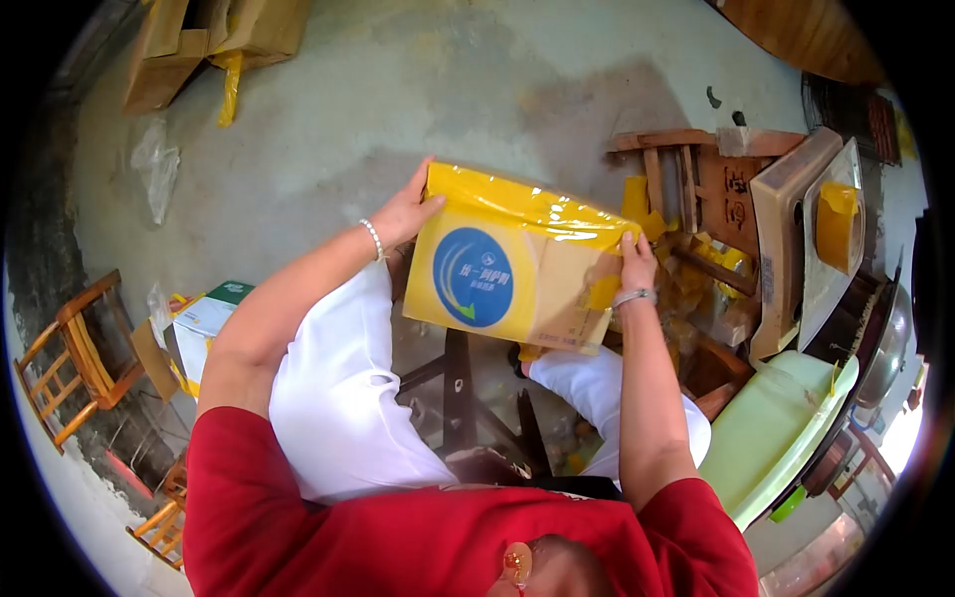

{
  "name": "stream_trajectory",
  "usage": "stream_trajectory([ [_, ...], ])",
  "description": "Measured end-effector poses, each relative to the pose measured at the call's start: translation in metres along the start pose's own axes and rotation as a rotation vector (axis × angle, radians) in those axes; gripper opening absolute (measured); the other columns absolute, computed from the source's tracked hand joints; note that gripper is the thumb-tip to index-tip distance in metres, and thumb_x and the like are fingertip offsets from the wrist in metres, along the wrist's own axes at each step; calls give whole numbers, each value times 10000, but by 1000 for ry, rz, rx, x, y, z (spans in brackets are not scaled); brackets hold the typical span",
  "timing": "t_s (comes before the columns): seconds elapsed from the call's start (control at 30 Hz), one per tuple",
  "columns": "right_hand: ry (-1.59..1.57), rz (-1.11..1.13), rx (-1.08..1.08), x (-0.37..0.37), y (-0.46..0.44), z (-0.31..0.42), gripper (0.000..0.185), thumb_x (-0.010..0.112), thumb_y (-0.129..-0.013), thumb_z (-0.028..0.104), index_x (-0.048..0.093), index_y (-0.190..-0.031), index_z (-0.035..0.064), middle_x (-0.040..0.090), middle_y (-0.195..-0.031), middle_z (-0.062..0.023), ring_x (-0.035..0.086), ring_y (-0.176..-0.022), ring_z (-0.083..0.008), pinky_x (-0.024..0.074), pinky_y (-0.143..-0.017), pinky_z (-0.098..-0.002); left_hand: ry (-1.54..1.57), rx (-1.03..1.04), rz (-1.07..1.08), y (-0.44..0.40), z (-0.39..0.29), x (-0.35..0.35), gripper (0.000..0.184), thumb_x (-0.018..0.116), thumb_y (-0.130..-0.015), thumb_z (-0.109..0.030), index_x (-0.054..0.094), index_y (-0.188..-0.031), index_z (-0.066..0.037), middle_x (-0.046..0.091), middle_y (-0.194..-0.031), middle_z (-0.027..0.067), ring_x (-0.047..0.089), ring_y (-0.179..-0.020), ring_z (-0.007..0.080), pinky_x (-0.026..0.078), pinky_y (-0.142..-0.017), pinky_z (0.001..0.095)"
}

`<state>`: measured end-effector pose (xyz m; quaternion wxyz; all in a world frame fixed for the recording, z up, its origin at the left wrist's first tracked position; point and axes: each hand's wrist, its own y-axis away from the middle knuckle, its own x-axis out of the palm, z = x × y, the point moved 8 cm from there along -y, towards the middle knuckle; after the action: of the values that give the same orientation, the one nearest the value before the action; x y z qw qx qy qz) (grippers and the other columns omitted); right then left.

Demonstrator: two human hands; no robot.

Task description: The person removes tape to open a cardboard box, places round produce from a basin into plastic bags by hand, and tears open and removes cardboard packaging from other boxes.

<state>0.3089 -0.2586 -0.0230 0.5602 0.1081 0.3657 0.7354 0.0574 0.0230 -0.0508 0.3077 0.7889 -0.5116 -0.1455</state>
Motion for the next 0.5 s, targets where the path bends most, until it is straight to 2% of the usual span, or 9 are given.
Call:
stream_trajectory([
  [0.07, -11, 31, 12, 2, 4, 18, 328, 578, -866, 191, 541, -1164, 58, 592, -1034, -35, 551, -886, -132, 459, -797, -302, 59, -85, 28, 10, -25, 2, 724, 504, -885, -223, 14, -1415, -158, 499, -1210, 154, 534, -1021, 209, 418, -895, 293],
  [0.1, -19, 85, -62, 45, -39, 3, 329, 575, -869, 192, 540, -1165, 51, 592, -1037, -36, 549, -885, -129, 455, -793, -292, -52, -79, -46, -12, -21, -36, 723, 497, -887, -227, 6, -1414, -162, 515, -1184, 159, 549, -980, 218, 435, -863, 293],
  [0.17, 108, 88, -85, 59, -66, -37, 332, 567, -874, 194, 538, -1165, 37, 591, -1044, -38, 545, -883, -124, 447, -786, -271, -142, -212, -93, -20, 23, -56, 722, 484, -891, -235, -10, -1413, -168, 546, -1132, 168, 579, -897, 236, 470, -800, 291],
  [0.2, 175, -26, -96, 43, -63, -30, 351, 566, -874, 203, 530, -1176, 29, 588, -1063, -39, 542, -890, -127, 437, -787, -249, -172, -169, -66, -29, 20, -45, 728, 485, -890, -245, -17, -1413, -174, 554, -1116, 170, 584, -883, 241, 482, -768, 301],
  [0.3, 42, 60, -72, 46, -58, -24, 379, 576, -868, 216, 520, -1192, 29, 573, -1098, -45, 535, -919, -130, 429, -808, -249, -278, -94, -26, -39, 27, -36, 753, 492, -882, -273, -36, -1411, -185, 564, -1089, 177, 592, -861, 253, 512, -683, 326],
  [0.37, 84, 34, -58, 44, -50, -21, 382, 565, -872, 200, 505, -1204, 22, 555, -1121, -59, 524, -951, -154, 421, -829, -262, -327, -76, -23, -48, 44, -43, 776, 506, -872, -293, -44, -1409, -184, 556, -1101, 183, 591, -874, 259, 524, -640, 341],
  [0.47, -33, 50, -42, 45, -48, -28, 371, 546, -880, 181, 492, -1216, 32, 546, -1124, -56, 527, -953, -168, 436, -825, -289, -93, -116, -68, -41, 44, -41, 795, 508, -864, -324, -56, -1406, -181, 538, -1135, 188, 590, -892, 287, 530, -632, 374],
  [0.5, -2, 54, -33, 46, -45, -25, 388, 544, -883, 207, 482, -1225, 37, 552, -1120, -55, 539, -935, -165, 448, -806, -289, -109, -94, -22, -54, 59, -39, 804, 505, -863, -332, -68, -1404, -178, 530, -1149, 188, 592, -887, 295, 534, -623, 375],
])
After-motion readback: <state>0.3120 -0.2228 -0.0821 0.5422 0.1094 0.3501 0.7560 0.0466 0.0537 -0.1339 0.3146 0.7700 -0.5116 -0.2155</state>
